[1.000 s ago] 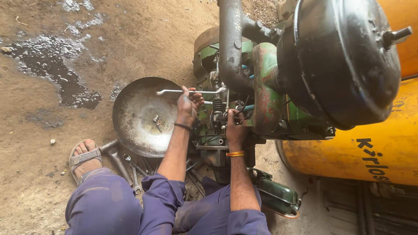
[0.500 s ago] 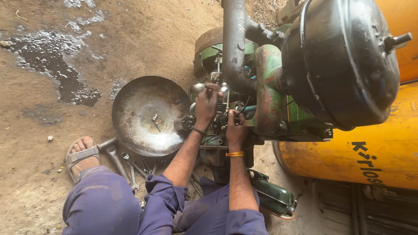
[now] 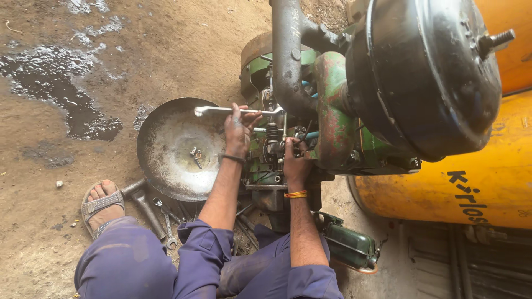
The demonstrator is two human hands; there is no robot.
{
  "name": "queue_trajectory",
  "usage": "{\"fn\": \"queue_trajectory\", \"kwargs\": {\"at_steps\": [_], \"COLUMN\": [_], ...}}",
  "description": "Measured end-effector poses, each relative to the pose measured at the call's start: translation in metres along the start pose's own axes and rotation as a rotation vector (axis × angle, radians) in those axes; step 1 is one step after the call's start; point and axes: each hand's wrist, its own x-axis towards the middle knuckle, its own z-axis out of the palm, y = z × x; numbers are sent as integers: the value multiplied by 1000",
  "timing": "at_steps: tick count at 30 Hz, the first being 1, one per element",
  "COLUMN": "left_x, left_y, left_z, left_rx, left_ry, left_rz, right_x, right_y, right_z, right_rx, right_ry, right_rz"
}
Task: The person sits on the ground and uses a wrench to tighten bolts on a green engine. They repeatedly adjust the tool and reposition their hands to work on different fasteners while a second person stands nearby.
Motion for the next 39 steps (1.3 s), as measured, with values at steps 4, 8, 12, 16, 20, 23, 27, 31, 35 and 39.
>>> {"fn": "queue_trajectory", "kwargs": {"at_steps": [4, 8, 12, 16, 20, 23, 27, 31, 35, 39], "left_x": [9, 8, 0, -12, -33, -52, -70, -76, -70, -50], "left_y": [-11, -17, -10, -1, 3, 3, 4, 6, 3, -4], "left_z": [-25, -30, -16, 14, 38, 48, 57, 60, 56, 43], "left_rx": [-246, -231, 43, 322, 685, 728, 770, 880, 734, 447], "left_ry": [28, 66, 70, -51, -11, -87, -105, -82, -133, -180], "left_rz": [-187, -211, -19, 183, 286, 462, 425, 405, 403, 354], "right_x": [-1, 0, 0, -1, 0, 1, 2, 0, 0, 0], "right_y": [0, 1, 2, 3, 4, 6, 7, 8, 8, 6], "right_z": [1, 1, 2, 1, 2, 2, 2, 3, 2, 2], "right_rx": [87, 61, 25, 12, 17, 28, 21, 21, 24, 4], "right_ry": [-15, -11, -1, 1, -2, -4, 1, 19, 0, 0], "right_rz": [59, 13, 0, 56, -6, -6, -9, 18, 2, -16]}}
